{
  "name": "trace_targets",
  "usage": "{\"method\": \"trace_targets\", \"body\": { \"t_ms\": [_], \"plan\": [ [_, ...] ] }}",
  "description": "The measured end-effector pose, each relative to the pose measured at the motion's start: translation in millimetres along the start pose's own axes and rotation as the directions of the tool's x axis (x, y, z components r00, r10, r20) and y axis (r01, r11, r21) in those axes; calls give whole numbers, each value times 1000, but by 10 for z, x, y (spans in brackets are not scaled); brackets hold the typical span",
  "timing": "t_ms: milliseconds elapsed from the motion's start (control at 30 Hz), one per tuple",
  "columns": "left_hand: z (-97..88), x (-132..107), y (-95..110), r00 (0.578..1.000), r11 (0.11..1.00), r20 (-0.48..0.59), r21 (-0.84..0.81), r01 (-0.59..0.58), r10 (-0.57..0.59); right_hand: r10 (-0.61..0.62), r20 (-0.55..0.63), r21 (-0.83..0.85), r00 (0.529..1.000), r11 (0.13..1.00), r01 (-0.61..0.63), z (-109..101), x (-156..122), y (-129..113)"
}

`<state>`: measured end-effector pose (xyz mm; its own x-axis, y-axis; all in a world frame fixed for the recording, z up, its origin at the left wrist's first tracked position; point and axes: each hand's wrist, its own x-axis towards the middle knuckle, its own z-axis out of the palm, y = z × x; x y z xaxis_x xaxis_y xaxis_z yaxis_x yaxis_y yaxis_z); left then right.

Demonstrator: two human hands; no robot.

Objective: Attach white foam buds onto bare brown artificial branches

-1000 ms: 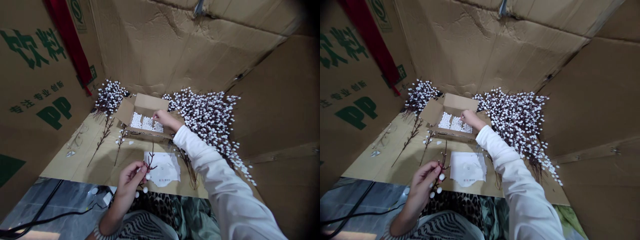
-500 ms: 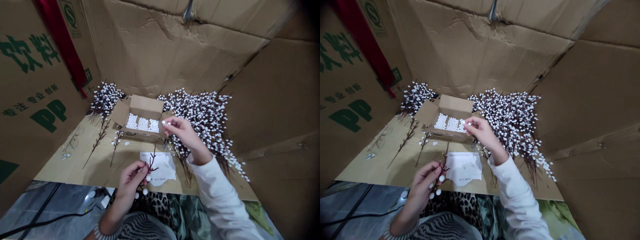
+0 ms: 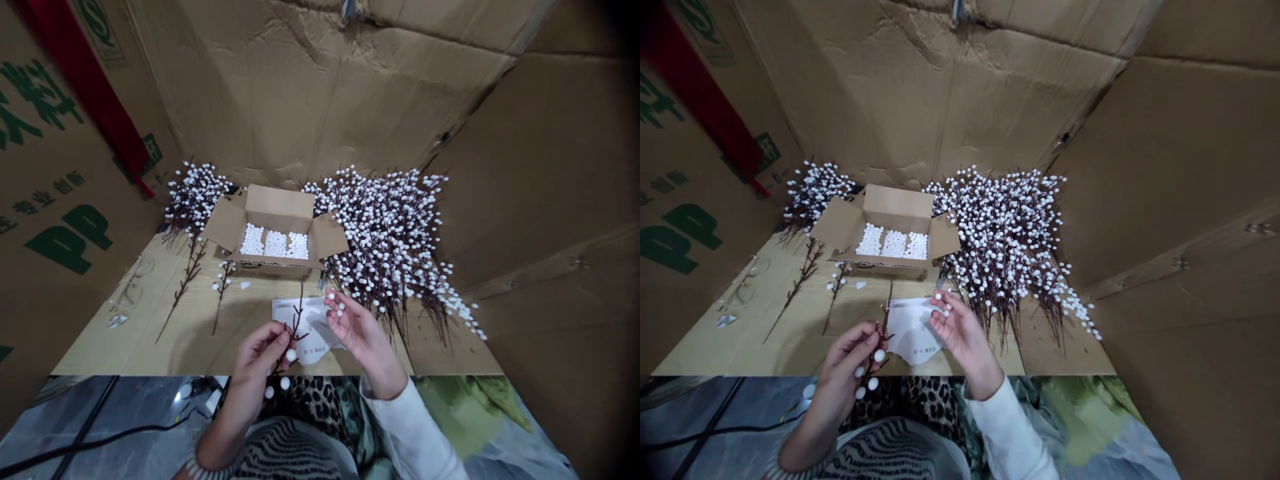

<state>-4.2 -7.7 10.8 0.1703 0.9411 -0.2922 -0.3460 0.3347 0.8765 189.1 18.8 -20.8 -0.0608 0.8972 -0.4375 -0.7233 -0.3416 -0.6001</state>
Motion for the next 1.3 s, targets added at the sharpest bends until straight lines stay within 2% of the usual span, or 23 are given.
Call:
{"method": "trace_targets", "body": {
  "t_ms": [133,400,600,900,1300],
  "plan": [
    [-15,-29,-42,997,1000,78,-8,20,-19,-105,-57,-49,993,994,102,48,-112,92],
    [33,-103,-15,949,998,309,56,43,-58,-129,108,-94,986,986,139,426,-521,325],
    [71,-109,-4,950,994,297,87,69,-92,-124,163,-55,979,989,134,494,-613,412],
    [77,-111,7,944,986,290,101,132,-156,-99,192,-35,976,994,108,401,-568,456],
    [78,-116,-16,936,980,299,123,158,-188,4,307,-89,952,996,24,338,-546,341]
  ]
}}
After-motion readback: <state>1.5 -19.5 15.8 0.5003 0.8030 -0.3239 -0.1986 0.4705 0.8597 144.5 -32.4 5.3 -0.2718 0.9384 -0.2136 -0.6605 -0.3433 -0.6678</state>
